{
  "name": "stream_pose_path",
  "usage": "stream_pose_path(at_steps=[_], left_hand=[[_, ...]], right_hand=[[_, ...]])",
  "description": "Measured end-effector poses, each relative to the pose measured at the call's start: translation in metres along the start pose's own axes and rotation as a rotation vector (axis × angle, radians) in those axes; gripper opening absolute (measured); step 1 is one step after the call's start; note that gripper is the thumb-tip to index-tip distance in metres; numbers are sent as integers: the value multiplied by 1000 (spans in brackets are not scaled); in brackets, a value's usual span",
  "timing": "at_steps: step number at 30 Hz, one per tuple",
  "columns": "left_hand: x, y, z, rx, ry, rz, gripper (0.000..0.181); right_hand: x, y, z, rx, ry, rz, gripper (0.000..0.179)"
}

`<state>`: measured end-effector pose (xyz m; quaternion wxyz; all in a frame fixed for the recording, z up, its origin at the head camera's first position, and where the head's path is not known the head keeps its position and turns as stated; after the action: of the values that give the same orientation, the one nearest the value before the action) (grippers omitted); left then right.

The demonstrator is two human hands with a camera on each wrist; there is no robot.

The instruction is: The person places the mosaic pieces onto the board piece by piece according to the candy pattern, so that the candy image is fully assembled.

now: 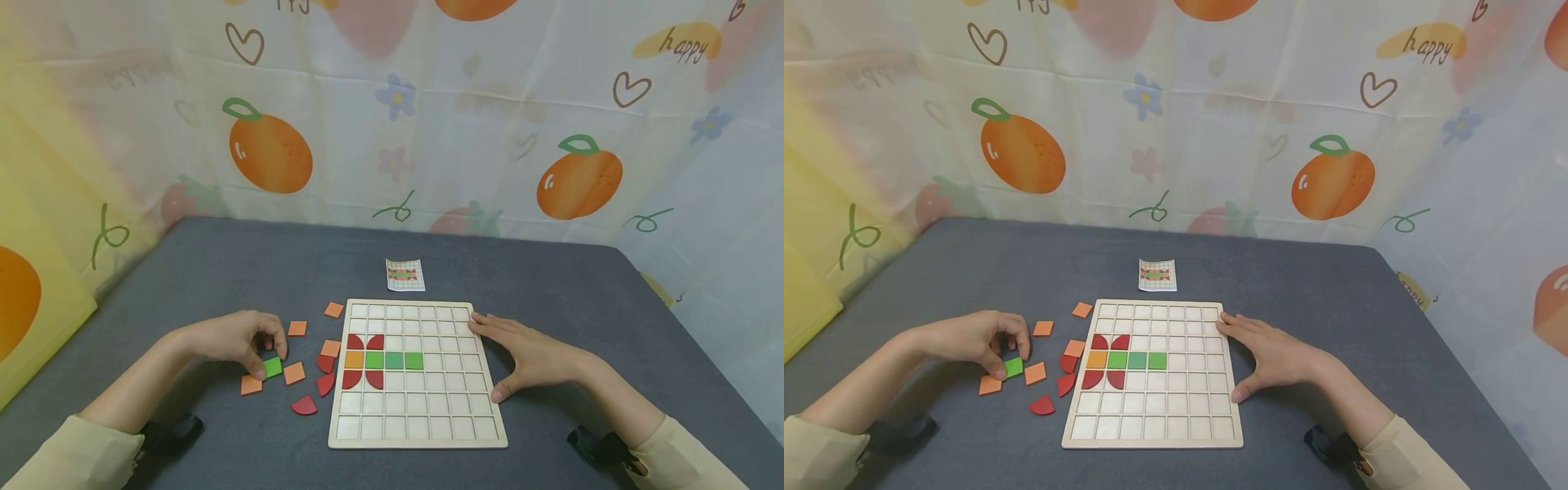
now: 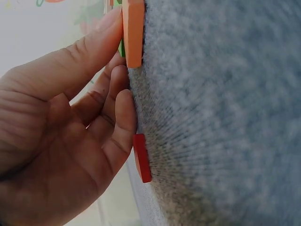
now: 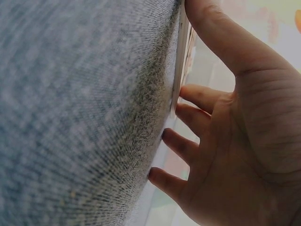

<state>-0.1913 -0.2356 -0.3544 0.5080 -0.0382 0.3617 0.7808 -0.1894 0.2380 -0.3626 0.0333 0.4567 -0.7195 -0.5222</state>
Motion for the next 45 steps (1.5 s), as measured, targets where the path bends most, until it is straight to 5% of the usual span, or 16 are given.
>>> stream_pose_path(at_steps=[14, 25, 45], left_hand=[[0, -3, 0, -48, -52, -7, 25], [0, -4, 7, -34, -40, 55, 14], [30, -8, 44, 21, -71, 139, 9]], right_hand=[[1, 1, 0, -6, 5, 1, 121], [0, 0, 1, -5, 6, -3, 119], [0, 0, 1, -9, -13, -2, 120]])
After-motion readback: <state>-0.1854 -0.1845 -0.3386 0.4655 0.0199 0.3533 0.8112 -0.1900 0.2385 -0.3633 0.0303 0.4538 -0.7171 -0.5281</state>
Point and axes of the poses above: each hand's wrist, its own x-axis towards the middle knuckle, its own y-axis out of the back of the hand, z = x × y, the point moved 2 cm from there along x, towards the middle knuckle, and after that the axes turned 15 degrees about -z, right-handed, at the moved point
